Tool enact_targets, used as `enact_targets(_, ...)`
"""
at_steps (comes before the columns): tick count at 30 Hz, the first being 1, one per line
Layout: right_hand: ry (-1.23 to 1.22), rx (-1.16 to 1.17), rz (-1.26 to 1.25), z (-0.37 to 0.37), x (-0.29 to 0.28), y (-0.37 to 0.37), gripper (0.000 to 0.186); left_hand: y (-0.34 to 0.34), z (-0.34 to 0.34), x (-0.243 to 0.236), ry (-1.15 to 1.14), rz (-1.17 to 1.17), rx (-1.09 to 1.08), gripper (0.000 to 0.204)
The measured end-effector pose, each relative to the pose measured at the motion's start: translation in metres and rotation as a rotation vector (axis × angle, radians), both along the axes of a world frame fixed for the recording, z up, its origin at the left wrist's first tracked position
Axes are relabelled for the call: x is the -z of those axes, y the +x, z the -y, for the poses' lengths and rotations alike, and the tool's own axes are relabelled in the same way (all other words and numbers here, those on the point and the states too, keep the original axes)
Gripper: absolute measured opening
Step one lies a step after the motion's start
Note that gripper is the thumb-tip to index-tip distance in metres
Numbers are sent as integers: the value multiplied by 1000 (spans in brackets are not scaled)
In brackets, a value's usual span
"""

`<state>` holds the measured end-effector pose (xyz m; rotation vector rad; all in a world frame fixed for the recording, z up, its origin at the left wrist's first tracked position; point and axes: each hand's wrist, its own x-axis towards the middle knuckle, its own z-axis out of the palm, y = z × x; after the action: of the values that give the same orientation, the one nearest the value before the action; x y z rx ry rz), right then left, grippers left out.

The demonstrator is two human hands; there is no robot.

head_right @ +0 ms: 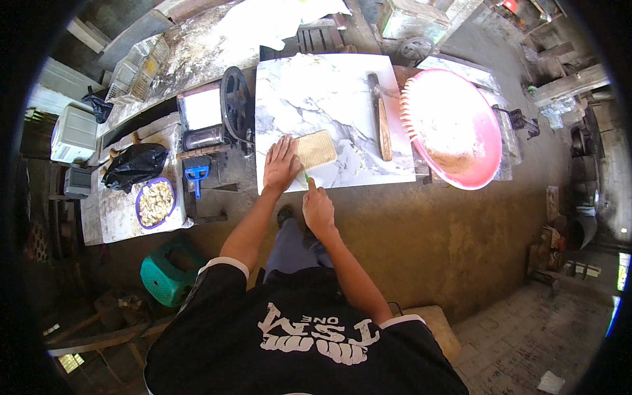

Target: The person uses a knife to cut dough into pieces on a board, then picks up the pieces and places them into a bowl containing flour, before kneading the remaining dough by hand.

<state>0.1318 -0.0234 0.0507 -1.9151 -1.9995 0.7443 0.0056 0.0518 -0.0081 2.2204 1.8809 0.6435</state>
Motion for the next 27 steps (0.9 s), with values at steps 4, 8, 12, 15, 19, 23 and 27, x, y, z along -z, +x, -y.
enact_targets(4, 7, -17, -26, 4, 3, 6, 41, 0, -1, 1, -11, 0, -13, 49)
enact_targets(8, 3, -27, 11, 8, 0, 6, 38, -2, -1, 1, -20, 19, -16, 48)
enact_targets(12, 7, -37, -7, 12, 1, 10, 37, -4, -3, 6, 19, 14, -15, 48)
enact_targets(15, -16, -51, 2, 8, -1, 14, 37, -4, -3, 6, 18, 25, -15, 48)
enact_targets(19, -25, -53, -29, -1, -5, 14, 37, -4, -3, 5, 5, 16, -17, 49)
enact_targets(23, 53, -26, -24, -13, -7, 6, 38, -2, 0, 3, -10, -3, -15, 49)
enact_targets(27, 47, -35, -53, -28, -8, -4, 42, 2, 4, 3, -9, -28, -15, 48)
